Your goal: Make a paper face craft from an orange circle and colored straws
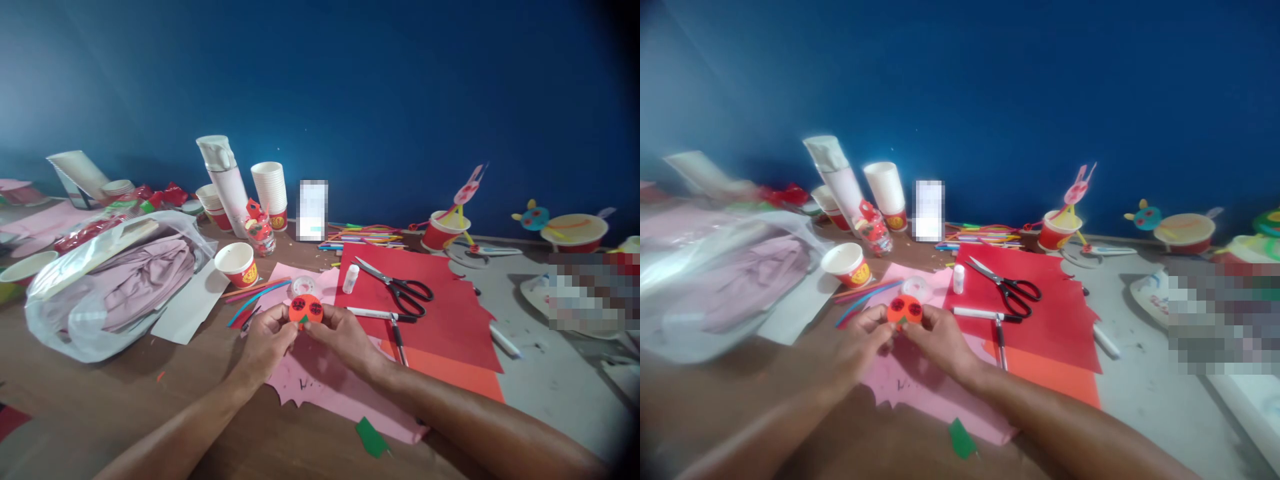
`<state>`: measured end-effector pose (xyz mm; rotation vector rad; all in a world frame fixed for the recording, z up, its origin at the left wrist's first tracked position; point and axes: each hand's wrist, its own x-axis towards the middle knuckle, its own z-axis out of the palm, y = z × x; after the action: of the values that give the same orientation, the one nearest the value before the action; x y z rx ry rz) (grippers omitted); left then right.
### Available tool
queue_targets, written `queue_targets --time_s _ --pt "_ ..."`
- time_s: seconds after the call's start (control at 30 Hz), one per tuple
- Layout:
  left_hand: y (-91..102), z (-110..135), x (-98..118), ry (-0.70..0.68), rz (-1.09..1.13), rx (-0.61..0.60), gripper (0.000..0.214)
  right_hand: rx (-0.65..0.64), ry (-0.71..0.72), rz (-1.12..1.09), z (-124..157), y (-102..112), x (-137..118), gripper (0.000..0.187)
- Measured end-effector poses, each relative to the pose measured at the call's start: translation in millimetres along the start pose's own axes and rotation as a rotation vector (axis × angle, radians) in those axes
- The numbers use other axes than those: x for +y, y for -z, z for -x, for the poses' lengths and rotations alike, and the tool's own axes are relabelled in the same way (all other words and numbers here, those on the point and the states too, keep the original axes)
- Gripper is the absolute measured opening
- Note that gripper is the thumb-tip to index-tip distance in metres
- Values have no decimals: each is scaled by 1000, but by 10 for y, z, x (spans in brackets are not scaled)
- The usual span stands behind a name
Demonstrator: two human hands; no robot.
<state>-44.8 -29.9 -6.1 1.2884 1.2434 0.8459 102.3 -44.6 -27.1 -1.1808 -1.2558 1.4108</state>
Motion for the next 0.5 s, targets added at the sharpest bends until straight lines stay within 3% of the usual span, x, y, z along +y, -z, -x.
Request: queue_targets --time_s 0.37,0.5 --pt "5 4 43 -11 59 64 13 15 -51 -33 0 5 34 10" --pt "7 -6 36 -7 57 62 12 34 -46 -30 -5 4 32 16"
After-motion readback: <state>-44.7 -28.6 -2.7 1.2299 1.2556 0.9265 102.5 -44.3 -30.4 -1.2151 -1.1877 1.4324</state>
